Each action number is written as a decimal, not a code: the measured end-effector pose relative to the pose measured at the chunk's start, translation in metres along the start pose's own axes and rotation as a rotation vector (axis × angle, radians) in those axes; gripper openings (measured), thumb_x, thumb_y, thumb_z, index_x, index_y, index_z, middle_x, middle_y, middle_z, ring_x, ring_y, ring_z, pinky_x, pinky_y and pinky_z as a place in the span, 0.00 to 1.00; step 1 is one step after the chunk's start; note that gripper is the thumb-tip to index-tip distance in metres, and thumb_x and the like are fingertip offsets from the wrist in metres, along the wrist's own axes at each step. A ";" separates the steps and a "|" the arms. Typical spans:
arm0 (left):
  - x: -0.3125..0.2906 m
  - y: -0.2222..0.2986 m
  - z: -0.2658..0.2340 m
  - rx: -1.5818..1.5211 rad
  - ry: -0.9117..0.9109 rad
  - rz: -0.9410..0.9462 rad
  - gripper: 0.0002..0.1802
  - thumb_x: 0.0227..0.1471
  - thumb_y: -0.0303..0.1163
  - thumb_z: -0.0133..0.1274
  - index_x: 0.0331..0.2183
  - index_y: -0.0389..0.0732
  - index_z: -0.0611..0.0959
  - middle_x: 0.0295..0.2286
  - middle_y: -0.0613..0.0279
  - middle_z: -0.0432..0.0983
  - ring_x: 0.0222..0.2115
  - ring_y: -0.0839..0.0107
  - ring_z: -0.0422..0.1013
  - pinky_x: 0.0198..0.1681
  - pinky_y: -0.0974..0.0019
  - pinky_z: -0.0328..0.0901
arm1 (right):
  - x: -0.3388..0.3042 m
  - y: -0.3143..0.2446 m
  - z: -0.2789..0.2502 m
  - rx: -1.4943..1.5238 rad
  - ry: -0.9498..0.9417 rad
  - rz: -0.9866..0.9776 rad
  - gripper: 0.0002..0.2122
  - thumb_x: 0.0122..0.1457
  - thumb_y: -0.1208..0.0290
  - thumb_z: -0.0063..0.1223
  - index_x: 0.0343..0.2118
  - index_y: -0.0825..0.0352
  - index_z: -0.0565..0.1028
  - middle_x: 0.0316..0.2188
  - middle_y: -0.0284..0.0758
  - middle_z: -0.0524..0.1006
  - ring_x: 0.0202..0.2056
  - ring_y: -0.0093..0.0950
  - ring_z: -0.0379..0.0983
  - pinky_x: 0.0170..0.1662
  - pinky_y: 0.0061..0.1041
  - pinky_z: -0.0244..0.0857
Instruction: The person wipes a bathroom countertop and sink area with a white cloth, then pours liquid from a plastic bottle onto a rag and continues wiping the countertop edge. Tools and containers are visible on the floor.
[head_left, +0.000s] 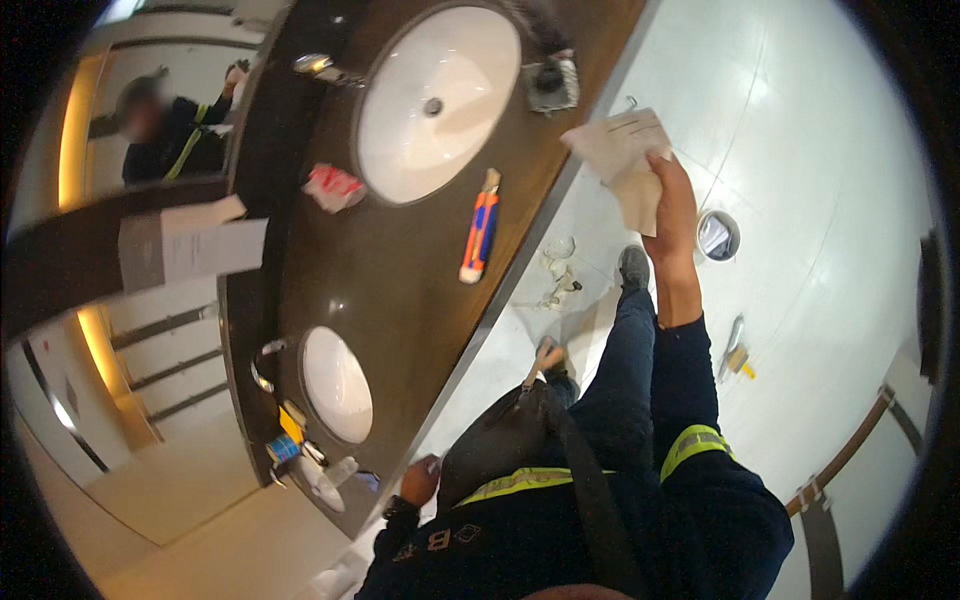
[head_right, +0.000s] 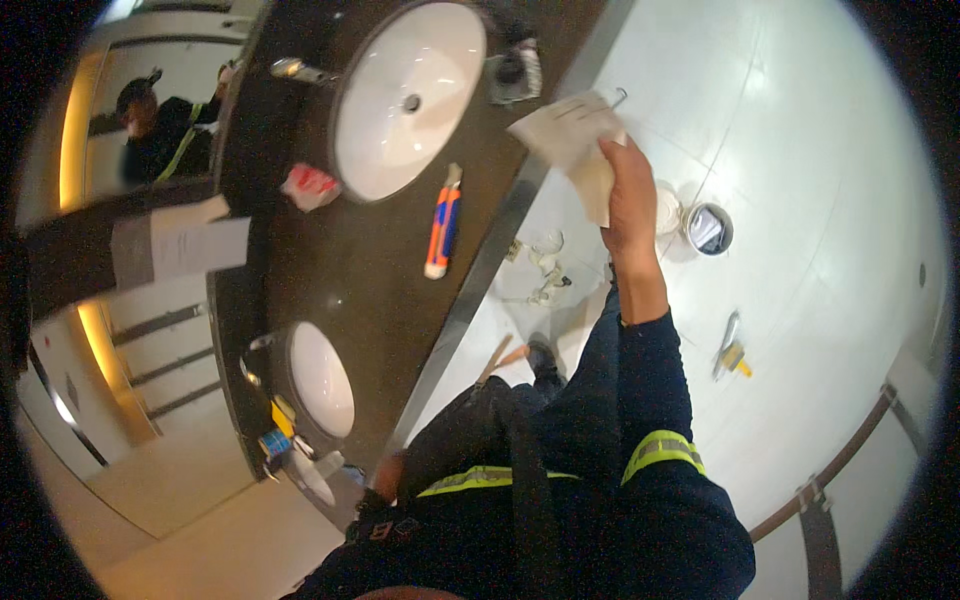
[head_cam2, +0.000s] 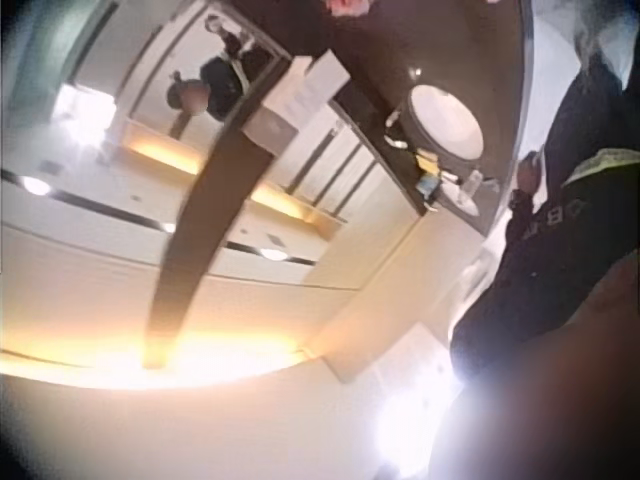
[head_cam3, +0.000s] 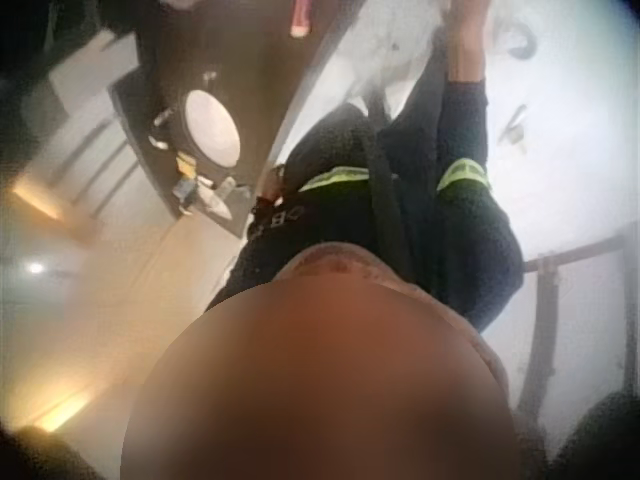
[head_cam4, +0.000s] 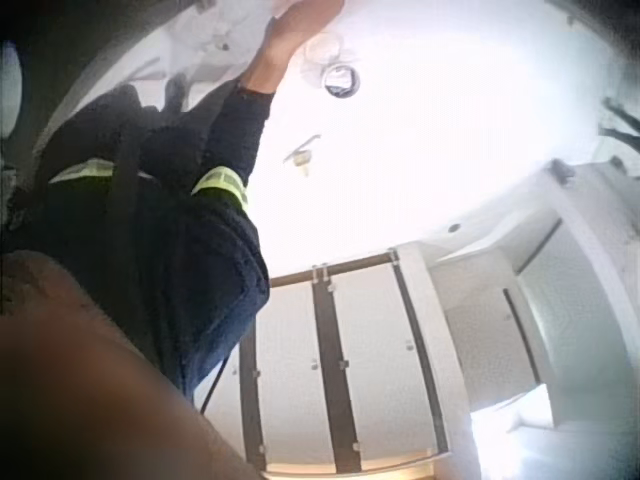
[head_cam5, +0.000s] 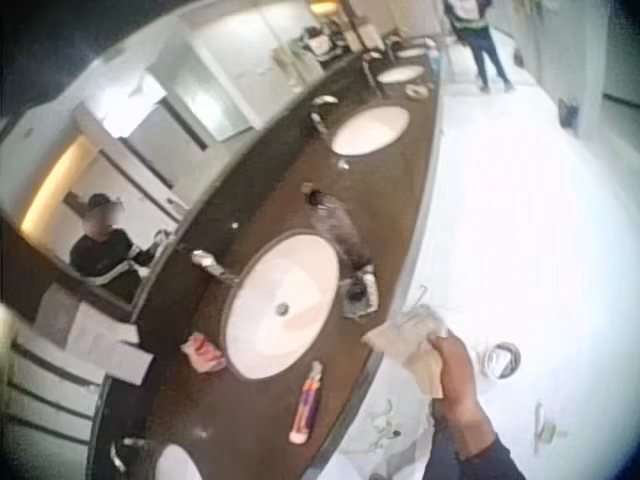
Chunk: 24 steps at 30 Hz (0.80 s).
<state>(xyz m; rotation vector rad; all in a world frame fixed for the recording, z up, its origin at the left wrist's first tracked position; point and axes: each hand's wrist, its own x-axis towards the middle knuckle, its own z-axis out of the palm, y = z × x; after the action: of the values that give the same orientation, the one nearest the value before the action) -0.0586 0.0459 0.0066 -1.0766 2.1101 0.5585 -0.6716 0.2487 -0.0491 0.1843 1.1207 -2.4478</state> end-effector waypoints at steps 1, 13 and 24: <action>-0.003 0.040 -0.056 0.039 -0.046 0.039 0.18 0.56 0.41 0.53 0.44 0.40 0.81 0.37 0.41 0.79 0.39 0.40 0.74 0.44 0.45 0.68 | -0.005 -0.011 0.013 -0.098 -0.118 -0.007 0.19 0.65 0.64 0.45 0.53 0.70 0.72 0.43 0.37 0.79 0.45 0.28 0.77 0.48 0.27 0.72; -0.004 0.173 -0.229 -1.165 0.911 0.655 0.16 0.60 0.28 0.55 0.46 0.28 0.79 0.38 0.59 0.80 0.37 0.76 0.73 0.42 0.71 0.67 | -0.193 0.019 0.238 -0.395 -0.850 0.423 0.19 0.61 0.70 0.56 0.53 0.71 0.75 0.41 0.33 0.81 0.37 0.20 0.77 0.44 0.21 0.69; 0.013 0.208 -0.217 -0.283 0.958 0.957 0.33 0.53 0.44 0.62 0.54 0.33 0.75 0.59 0.51 0.64 0.59 0.53 0.62 0.61 0.55 0.57 | -0.201 0.037 0.175 -0.928 -0.471 -0.327 0.16 0.59 0.59 0.56 0.35 0.71 0.79 0.31 0.49 0.79 0.33 0.44 0.78 0.39 0.38 0.69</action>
<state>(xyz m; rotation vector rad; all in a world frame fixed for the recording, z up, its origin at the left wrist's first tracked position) -0.3193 0.0180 0.1549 -0.3778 3.4952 0.9024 -0.4650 0.1643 0.1008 -0.8564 1.9834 -1.7804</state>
